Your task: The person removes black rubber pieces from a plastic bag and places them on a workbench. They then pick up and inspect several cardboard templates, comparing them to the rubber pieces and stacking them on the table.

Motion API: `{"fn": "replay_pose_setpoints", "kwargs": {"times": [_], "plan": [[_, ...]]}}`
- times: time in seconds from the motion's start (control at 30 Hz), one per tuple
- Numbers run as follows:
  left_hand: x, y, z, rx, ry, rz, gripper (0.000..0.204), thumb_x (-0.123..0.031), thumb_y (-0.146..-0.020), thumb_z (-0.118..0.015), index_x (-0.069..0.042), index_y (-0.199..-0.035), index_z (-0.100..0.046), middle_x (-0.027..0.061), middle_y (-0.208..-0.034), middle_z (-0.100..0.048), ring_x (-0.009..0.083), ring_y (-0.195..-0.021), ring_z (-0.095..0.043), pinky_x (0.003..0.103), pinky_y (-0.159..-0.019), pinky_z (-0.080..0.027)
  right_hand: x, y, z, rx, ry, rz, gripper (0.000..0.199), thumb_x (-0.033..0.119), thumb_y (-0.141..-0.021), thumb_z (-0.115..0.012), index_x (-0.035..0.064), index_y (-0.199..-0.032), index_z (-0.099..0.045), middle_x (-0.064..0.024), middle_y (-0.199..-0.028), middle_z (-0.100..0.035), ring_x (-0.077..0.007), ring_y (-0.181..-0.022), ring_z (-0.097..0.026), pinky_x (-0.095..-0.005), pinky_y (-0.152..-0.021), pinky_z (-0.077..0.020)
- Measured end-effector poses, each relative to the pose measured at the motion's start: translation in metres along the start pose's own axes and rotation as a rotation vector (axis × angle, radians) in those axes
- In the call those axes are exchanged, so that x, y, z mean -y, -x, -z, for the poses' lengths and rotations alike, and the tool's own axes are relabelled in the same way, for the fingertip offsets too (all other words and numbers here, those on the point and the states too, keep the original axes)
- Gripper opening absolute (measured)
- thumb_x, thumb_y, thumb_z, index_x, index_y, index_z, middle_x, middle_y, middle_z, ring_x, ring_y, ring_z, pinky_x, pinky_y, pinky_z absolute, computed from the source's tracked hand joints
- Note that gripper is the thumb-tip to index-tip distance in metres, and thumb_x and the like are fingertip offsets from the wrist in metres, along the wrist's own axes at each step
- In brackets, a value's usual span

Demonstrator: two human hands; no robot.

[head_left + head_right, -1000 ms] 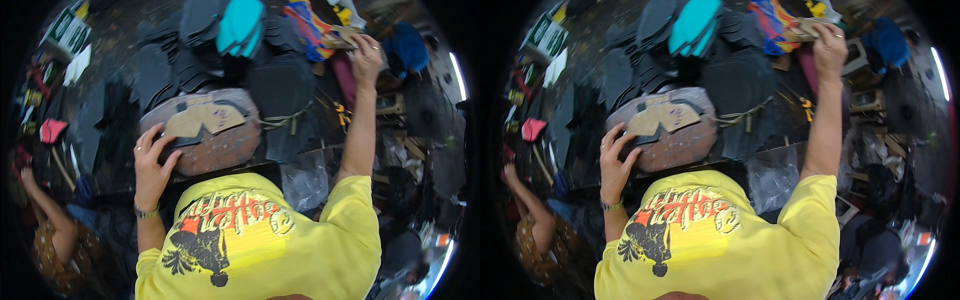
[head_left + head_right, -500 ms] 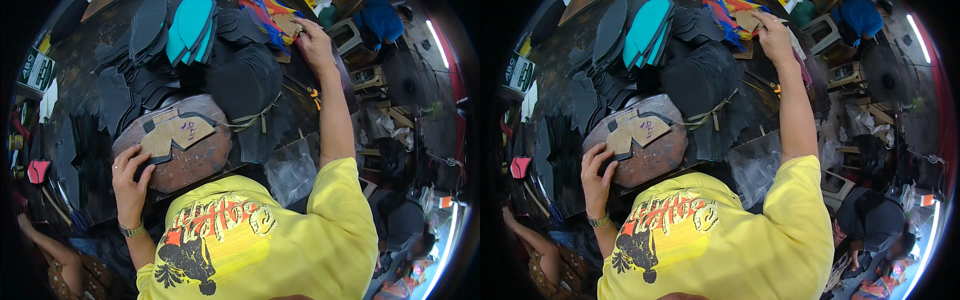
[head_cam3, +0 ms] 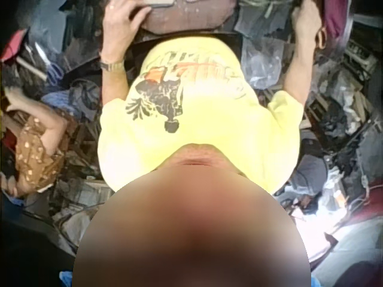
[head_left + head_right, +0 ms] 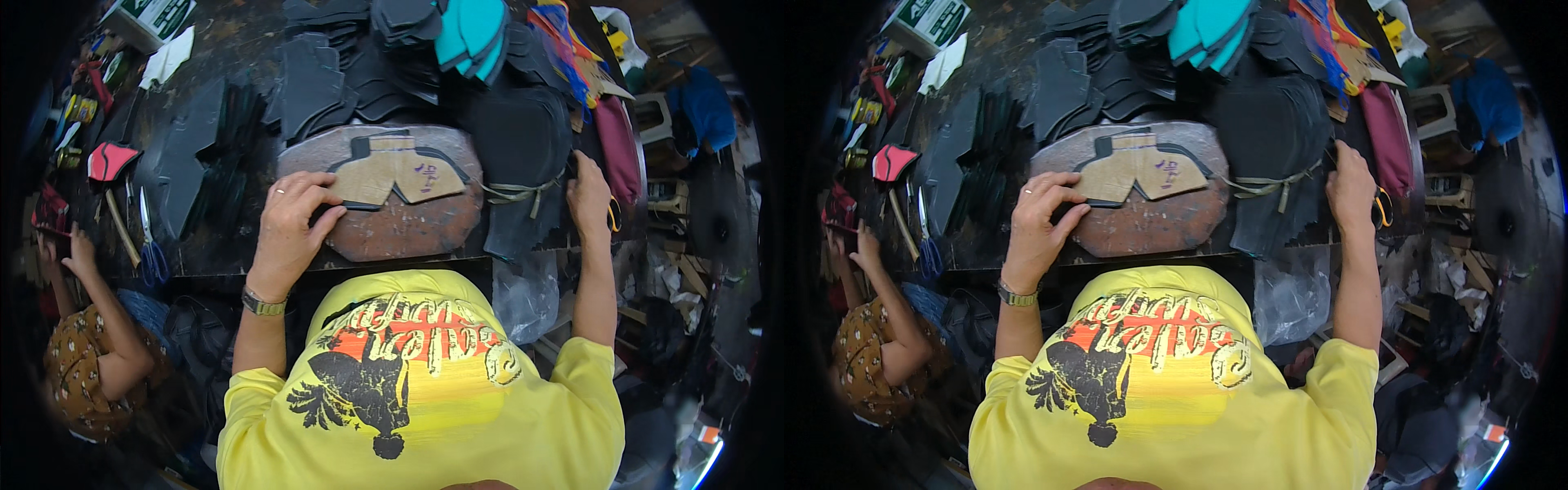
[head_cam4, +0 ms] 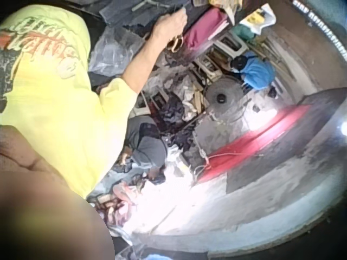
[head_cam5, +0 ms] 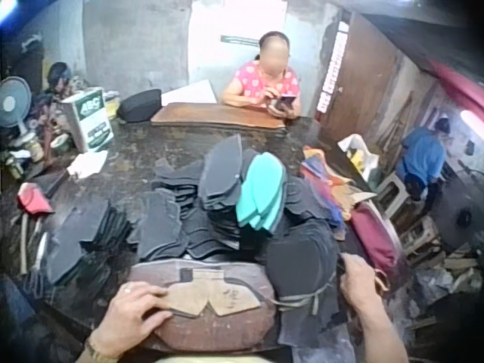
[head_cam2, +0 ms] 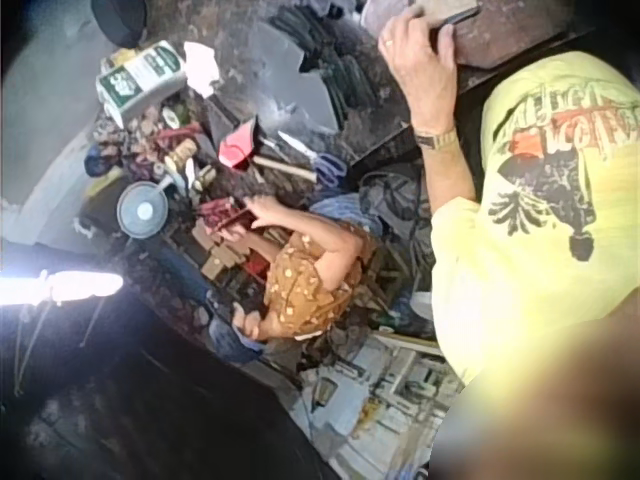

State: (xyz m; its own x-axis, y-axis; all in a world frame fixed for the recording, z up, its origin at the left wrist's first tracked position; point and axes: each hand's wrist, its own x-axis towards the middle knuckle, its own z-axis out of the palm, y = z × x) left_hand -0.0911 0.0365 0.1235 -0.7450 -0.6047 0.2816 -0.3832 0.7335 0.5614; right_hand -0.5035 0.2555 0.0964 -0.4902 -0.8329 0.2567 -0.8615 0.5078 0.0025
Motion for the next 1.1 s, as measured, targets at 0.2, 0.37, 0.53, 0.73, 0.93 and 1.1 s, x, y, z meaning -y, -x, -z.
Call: {"fn": "replay_pose_setpoints", "kwargs": {"times": [0.2,0.37,0.53,0.73,0.93,1.1], "plan": [[0.002,0.003,0.000,-0.018,0.059,0.025,0.026,-0.015,-0.080,-0.077,-0.006,-0.103,-0.069,0.0092,-0.117,-0.065,0.0292,-0.113,-0.059,0.043,-0.102,-0.041,0.000,0.013,0.007,0.015,0.085,-0.053,0.037,0.000,-0.079,-0.060,-0.0003,-0.115,-0.062,-0.0204,-0.104,-0.064,-0.0374,-0.099,-0.064,-0.0481,-0.083,-0.0518],[0.002,-0.008,-0.008,-0.033,-0.022,-0.076,0.035,-0.016,-0.078,-0.079,-0.009,-0.112,-0.070,0.0106,-0.123,-0.062,0.0298,-0.116,-0.057,0.043,-0.101,-0.044,0.005,0.003,0.002,0.058,0.188,-0.112,0.022,0.003,-0.080,-0.061,0.0004,-0.102,-0.062,-0.0192,-0.092,-0.066,-0.0392,-0.086,-0.067,-0.0493,-0.076,-0.0529],[0.010,-0.008,0.001,0.060,0.040,-0.079,0.031,-0.014,-0.077,-0.078,-0.009,-0.107,-0.072,0.0085,-0.120,-0.064,0.0287,-0.115,-0.058,0.041,-0.101,-0.044,0.004,-0.004,0.008,0.135,0.172,-0.191,0.029,0.004,-0.079,-0.062,0.0034,-0.107,-0.056,-0.0219,-0.092,-0.068,-0.0419,-0.088,-0.067,-0.0502,-0.077,-0.0527],[0.016,0.002,0.012,0.073,0.032,-0.102,0.027,-0.013,-0.076,-0.078,-0.009,-0.102,-0.071,0.0067,-0.115,-0.065,0.0278,-0.111,-0.059,0.043,-0.102,-0.043,0.005,0.008,0.016,0.189,0.067,-0.323,0.039,0.008,-0.077,-0.061,0.0061,-0.116,-0.054,-0.0229,-0.093,-0.070,-0.0425,-0.090,-0.067,-0.0502,-0.081,-0.0504],[0.014,0.008,0.009,0.036,-0.032,-0.126,0.024,-0.012,-0.079,-0.077,-0.008,-0.101,-0.070,0.0060,-0.112,-0.066,0.0279,-0.111,-0.060,0.048,-0.106,-0.040,-0.012,0.021,0.000,0.101,-0.089,-0.461,0.028,0.015,-0.079,-0.064,0.0045,-0.106,-0.063,-0.0175,-0.084,-0.068,-0.0337,-0.081,-0.067,-0.0400,-0.077,-0.0512],[0.008,0.013,0.007,-0.026,0.018,-0.025,0.024,-0.010,-0.081,-0.074,-0.008,-0.105,-0.070,0.0056,-0.112,-0.065,0.0279,-0.114,-0.058,0.049,-0.108,-0.036,0.004,0.010,0.028,-0.343,-0.875,-0.683,0.013,0.010,-0.092,-0.060,0.0007,-0.098,-0.067,-0.0106,-0.081,-0.069,-0.0152,-0.073,-0.066,-0.0279,-0.065,-0.0498]]}}
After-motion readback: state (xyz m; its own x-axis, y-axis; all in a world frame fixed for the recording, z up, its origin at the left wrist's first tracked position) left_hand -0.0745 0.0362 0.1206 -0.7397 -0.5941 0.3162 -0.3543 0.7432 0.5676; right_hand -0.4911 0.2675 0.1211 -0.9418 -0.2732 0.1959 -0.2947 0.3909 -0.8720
